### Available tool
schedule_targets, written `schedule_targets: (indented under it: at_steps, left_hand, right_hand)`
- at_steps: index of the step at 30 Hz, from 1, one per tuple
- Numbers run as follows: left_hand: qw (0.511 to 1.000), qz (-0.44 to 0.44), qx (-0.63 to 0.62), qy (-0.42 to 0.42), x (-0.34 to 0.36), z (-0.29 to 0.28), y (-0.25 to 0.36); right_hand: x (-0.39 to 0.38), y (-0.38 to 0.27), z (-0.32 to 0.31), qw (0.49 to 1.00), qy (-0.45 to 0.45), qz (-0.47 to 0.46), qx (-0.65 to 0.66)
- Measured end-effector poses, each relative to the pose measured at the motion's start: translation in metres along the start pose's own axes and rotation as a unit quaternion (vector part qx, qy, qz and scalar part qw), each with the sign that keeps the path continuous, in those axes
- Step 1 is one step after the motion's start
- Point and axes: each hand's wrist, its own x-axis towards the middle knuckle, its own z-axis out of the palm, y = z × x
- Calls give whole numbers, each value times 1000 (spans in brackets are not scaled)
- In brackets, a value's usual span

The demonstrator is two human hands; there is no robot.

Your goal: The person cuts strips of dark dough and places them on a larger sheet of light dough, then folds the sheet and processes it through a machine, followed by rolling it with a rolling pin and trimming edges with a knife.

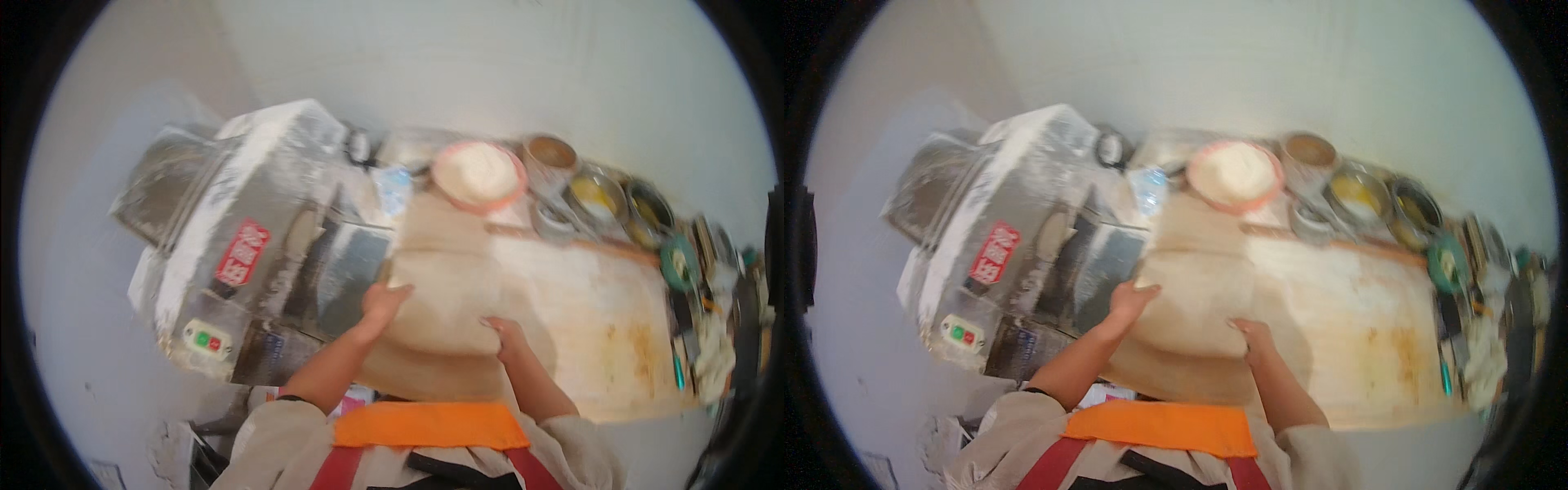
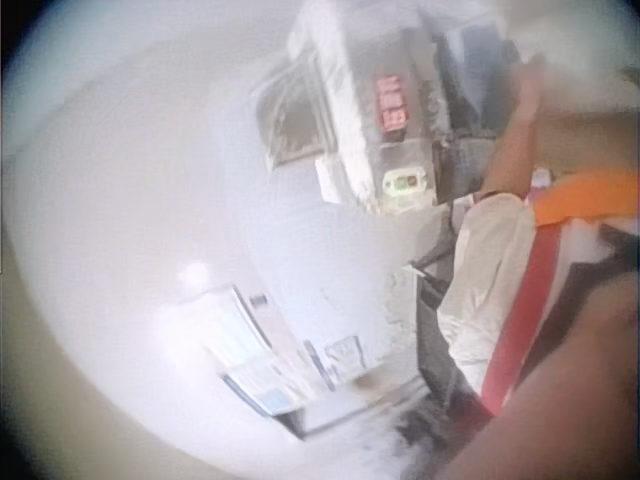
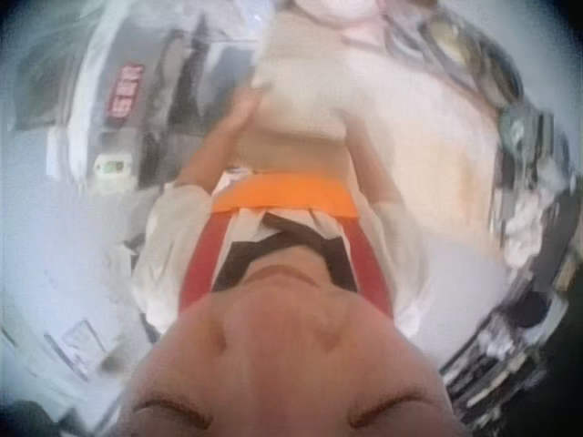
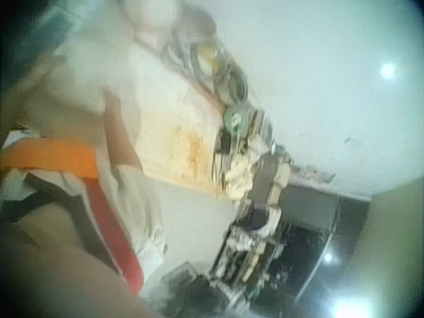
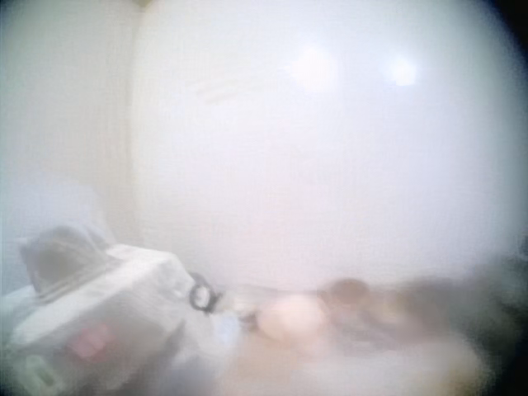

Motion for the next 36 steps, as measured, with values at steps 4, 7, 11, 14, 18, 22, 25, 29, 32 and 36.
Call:
schedule_targets:
  at_steps: [4,7,11,14,18,22,25,29,32,36]
  left_hand:
    - [989,105,102,-7,-9,-128,115]
    - [982,145,124,1,-6,-243,170]
    - [959,187,24,213,-69,-419,189]
    - [911,180,15,372,-74,-517,190]
    - [784,137,290,532,-21,-595,148]
    - [804,68,490,332,57,-588,49]
    - [807,60,574,125,61,-522,-23]
    - [792,166,578,101,75,-505,-61]
    - [778,241,580,9,100,-498,-82]
    - [895,148,383,175,93,-546,-35]
  right_hand:
    - [-7,-114,34,961,-112,-51,247]
    - [-33,-211,94,943,-142,-231,195]
    - [-35,-324,235,921,-212,-312,101]
    - [-7,-376,344,859,-374,-312,157]
    - [34,-384,476,867,-407,-217,188]
    - [23,-307,500,805,-249,-522,-132]
    - [-20,-227,465,611,-295,-712,-183]
    - [-48,-183,431,495,-418,-727,-227]
    - [-45,-170,427,503,-446,-710,-209]
    - [-37,-171,425,530,-448,-696,-188]
